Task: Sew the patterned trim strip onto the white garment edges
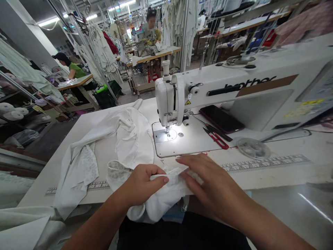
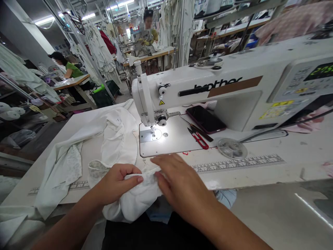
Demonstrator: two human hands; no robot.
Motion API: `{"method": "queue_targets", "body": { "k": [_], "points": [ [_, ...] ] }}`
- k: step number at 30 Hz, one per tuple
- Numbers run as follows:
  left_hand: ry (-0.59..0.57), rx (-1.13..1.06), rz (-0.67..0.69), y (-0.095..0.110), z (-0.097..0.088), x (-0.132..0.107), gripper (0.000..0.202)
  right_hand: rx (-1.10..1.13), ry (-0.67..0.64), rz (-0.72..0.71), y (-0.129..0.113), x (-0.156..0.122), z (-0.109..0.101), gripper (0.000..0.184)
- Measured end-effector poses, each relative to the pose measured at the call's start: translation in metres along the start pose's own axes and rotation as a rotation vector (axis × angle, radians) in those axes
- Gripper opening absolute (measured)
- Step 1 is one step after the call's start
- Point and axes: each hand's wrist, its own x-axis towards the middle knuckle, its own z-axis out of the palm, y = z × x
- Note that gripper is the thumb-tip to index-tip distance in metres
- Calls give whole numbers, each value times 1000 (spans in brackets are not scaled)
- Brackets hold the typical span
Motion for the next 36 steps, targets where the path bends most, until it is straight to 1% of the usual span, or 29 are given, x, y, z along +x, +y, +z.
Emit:
{"method": "queue_targets", "body": {
  "k": [2, 4, 6, 9, 12, 16, 19, 22, 27, 29, 33, 36],
  "points": [
    [-6, 1, 13, 1, 2, 1, 18, 95, -83, 31, -13, 4, 4, 40],
    [-17, 11, 28, 3, 3, 1, 19, 133, -157, 77, -21, 8, 7, 42],
    [-21, 21, 29, 3, 4, 0, 19, 138, -199, 120, -23, 11, 10, 38],
    [-29, 13, 30, 3, 4, 0, 19, 193, -222, 166, -19, 10, 12, 30],
    [-49, 11, 49, 3, 5, 0, 18, 310, -217, 198, -13, 6, 13, 26],
    [-35, 29, 43, 4, 6, 1, 16, 439, -208, 229, -12, 5, 13, 25],
    [-22, 36, 41, 4, 6, 1, 16, 429, -232, 269, -14, 6, 13, 20],
    [-20, 39, 47, 3, 6, 1, 17, 409, -215, 314, -15, 6, 15, 14],
    [-16, 47, 45, 3, 7, 0, 16, 551, -186, 300, -13, 3, 17, 18],
    [-9, 63, 53, 2, 8, 1, 14, 567, -181, 300, -14, 3, 17, 20],
    [11, 102, 82, 1, 10, 2, 14, 547, -156, 351, -14, 1, 20, 13],
    [13, 119, 86, 1, 10, 2, 15, 622, -133, 382, -11, -3, 24, 9]
  ]
}}
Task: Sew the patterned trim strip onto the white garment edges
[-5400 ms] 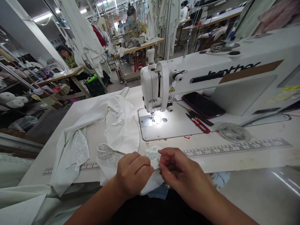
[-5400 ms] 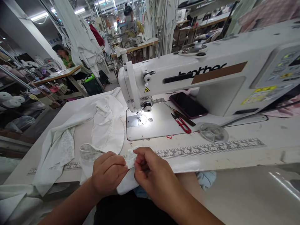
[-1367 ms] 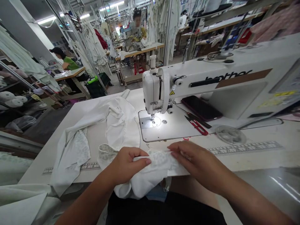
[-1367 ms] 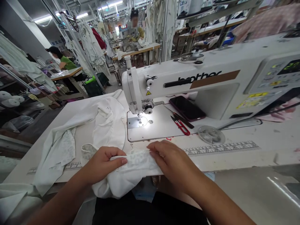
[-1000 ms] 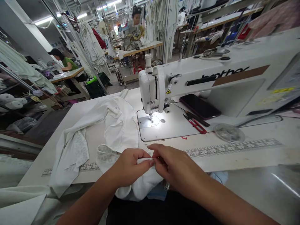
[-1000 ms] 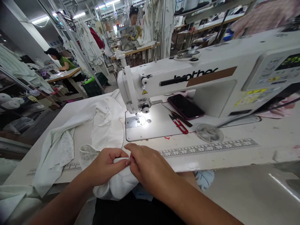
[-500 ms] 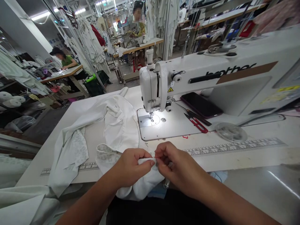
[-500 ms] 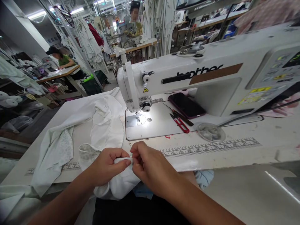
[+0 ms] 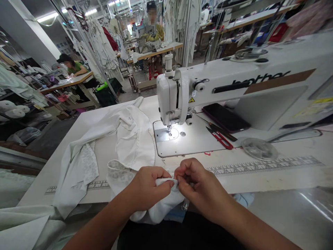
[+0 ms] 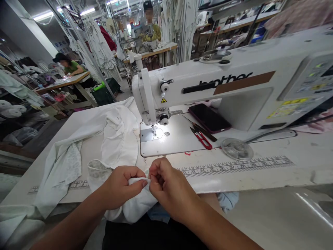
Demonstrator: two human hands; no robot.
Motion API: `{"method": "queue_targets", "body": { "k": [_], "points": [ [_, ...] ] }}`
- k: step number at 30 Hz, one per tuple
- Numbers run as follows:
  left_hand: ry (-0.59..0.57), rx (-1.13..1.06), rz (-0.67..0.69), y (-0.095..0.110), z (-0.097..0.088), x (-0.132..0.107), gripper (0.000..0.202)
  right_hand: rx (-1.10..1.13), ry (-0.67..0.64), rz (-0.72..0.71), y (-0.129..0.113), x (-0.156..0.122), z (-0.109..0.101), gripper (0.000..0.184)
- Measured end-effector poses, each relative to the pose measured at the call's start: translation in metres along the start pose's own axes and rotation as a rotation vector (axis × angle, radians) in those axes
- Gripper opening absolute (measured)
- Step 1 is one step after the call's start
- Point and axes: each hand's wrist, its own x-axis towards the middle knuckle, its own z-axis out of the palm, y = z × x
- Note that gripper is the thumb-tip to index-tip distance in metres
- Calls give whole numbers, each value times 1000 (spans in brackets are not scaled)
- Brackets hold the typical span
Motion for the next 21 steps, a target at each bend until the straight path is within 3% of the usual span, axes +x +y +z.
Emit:
{"method": "queue_targets", "body": {
  "k": [7, 21],
  "points": [
    [9, 16, 20, 0, 2, 0, 13, -17, 22, -47, 3, -2, 0, 13],
    [7, 7, 36, 2, 4, -1, 15, -3, 75, 1, 7, -4, 3, 11]
  ]
}}
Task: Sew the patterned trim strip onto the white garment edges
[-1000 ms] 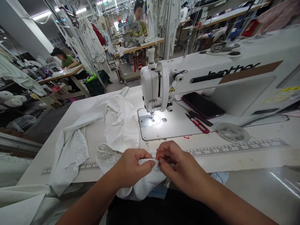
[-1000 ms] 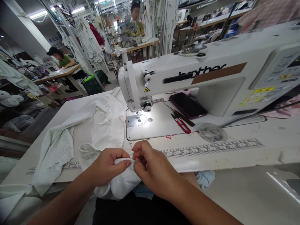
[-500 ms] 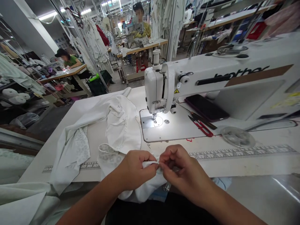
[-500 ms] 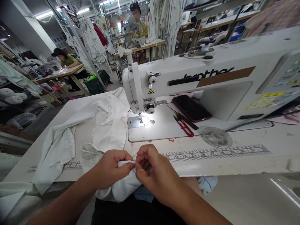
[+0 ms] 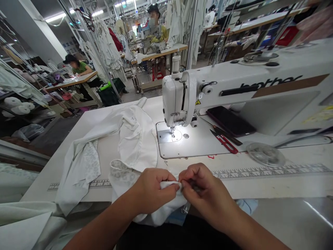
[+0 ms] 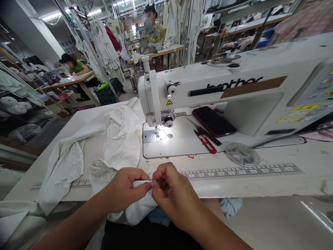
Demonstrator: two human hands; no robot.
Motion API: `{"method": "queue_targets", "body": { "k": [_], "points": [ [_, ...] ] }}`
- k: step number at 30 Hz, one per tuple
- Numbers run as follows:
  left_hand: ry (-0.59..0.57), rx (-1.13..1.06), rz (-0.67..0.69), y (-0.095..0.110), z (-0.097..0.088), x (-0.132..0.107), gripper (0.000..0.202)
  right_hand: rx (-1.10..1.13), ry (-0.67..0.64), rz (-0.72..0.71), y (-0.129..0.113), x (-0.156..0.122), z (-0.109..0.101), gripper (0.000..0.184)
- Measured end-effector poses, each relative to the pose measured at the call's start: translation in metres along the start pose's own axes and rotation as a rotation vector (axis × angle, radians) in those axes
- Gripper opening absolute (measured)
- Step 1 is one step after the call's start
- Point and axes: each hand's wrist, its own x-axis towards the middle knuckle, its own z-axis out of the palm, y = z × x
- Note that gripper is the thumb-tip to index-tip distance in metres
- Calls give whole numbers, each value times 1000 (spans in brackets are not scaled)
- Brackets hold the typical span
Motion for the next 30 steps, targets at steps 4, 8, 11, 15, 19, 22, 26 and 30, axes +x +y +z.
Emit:
{"method": "queue_targets", "body": {
  "k": [4, 8, 11, 15, 19, 22, 26, 30],
  "points": [
    [-7, -69, -35, 0, 0, 1, 16, 52, 13, 6, 2, 0, 0, 5],
    [-20, -81, -18, 0, -1, 2, 18, 127, -24, 6, -2, -1, -1, 8],
    [-26, -81, 9, -2, 0, 2, 22, 117, -9, 54, -4, -1, 0, 8],
    [-6, -69, 20, -5, 2, 1, 21, 154, -10, 52, 0, -3, -1, 7],
    [-1, -100, 23, -7, 2, 1, 20, 223, -25, 9, 3, -5, -3, 3],
    [-5, -112, 27, -6, 2, 1, 21, 161, -29, -50, 2, -7, -4, 10],
    [13, -91, 36, -4, 2, 1, 21, -188, 49, -223, 0, -7, -5, 18],
    [50, -39, 69, -1, 3, 0, 20, -531, 83, -475, -3, -6, -7, 17]
  ]
}}
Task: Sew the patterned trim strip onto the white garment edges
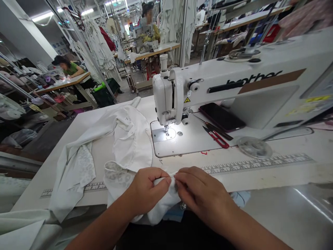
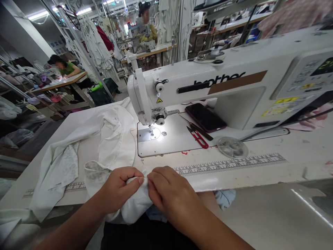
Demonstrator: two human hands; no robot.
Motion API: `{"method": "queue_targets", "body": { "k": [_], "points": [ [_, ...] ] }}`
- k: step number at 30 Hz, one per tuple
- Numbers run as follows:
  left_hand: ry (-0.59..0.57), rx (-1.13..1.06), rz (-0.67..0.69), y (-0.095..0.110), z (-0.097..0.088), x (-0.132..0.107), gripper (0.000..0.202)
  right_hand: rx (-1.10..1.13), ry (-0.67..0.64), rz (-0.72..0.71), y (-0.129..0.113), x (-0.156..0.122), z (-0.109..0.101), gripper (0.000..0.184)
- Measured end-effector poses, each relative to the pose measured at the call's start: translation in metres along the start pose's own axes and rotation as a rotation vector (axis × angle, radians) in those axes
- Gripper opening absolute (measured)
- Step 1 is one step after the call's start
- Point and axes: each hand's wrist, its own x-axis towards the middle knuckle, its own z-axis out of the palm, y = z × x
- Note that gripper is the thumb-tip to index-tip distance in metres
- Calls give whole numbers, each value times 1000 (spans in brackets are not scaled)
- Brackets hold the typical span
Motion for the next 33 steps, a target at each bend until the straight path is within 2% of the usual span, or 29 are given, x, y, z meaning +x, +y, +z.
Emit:
{"method": "queue_targets", "body": {
  "k": [6, 11, 15, 19, 23, 26, 28, 33],
  "points": [
    [46, 99, 63, 0, 4, -2, 18, -106, -55, -64, -3, 0, -1, 16],
    [74, 88, 117, -3, 7, -2, 16, -147, 37, -53, 0, -1, 6, 16],
    [109, 80, 97, -6, 3, -4, 15, -221, 61, 55, 16, -4, 2, 14],
    [158, 35, 13, -11, -8, -6, 17, -286, 68, 204, 34, -13, -14, 9],
    [130, 46, 3, -10, -11, -7, 18, -139, 87, 268, 29, -14, -29, 8],
    [79, 33, 9, -6, -9, -6, 20, 32, -4, 238, 13, -10, -30, 9],
    [58, 18, 16, -3, -7, -6, 21, 65, -51, 204, 4, -6, -24, 8],
    [51, 43, 58, -1, -4, -8, 21, -12, 12, 28, 0, -2, -7, 18]
  ]
}}
